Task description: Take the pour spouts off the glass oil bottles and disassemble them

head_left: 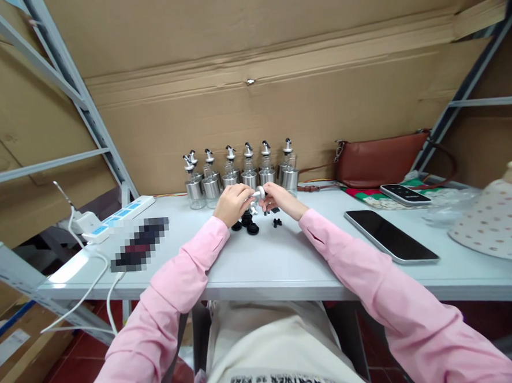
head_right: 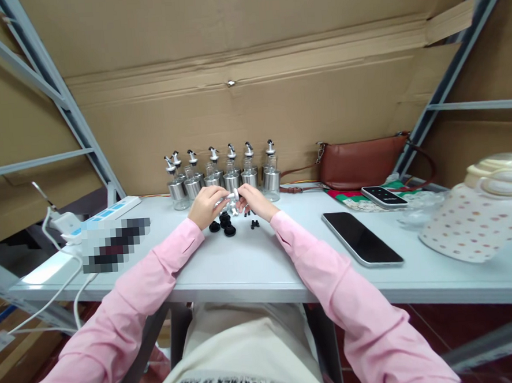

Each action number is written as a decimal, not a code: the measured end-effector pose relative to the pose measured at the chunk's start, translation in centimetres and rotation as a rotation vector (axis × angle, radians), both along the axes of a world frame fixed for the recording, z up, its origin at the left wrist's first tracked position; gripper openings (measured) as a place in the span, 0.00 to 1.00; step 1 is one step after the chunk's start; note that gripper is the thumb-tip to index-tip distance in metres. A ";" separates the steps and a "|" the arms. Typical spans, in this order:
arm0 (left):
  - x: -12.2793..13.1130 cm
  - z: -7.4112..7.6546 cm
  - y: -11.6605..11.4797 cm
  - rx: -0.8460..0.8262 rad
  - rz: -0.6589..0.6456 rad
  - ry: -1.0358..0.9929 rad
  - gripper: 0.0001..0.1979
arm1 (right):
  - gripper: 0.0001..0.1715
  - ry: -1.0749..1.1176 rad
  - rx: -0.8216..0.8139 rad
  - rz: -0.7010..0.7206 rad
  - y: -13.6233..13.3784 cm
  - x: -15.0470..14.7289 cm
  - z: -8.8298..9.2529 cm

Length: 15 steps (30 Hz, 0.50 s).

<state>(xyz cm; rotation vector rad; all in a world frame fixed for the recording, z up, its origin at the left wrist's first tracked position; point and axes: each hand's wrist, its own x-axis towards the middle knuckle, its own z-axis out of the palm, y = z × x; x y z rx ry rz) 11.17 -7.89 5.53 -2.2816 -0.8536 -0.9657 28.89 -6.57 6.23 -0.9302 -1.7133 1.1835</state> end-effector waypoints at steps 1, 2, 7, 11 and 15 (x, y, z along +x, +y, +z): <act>-0.1 0.0 0.0 -0.006 0.008 -0.007 0.11 | 0.08 -0.011 0.027 -0.025 0.0 -0.3 0.1; -0.1 0.0 0.0 -0.011 0.021 -0.020 0.11 | 0.08 -0.025 0.065 -0.060 0.0 -0.8 0.1; -0.6 -0.1 0.5 -0.006 0.135 -0.073 0.09 | 0.15 -0.096 0.246 -0.336 -0.1 -3.4 0.5; -0.8 0.1 0.6 0.017 0.157 -0.074 0.09 | 0.21 -0.138 0.244 -0.370 -0.1 -4.3 0.6; -0.7 0.3 0.5 0.049 0.112 -0.023 0.12 | 0.24 -0.117 0.199 -0.280 0.7 -3.3 0.4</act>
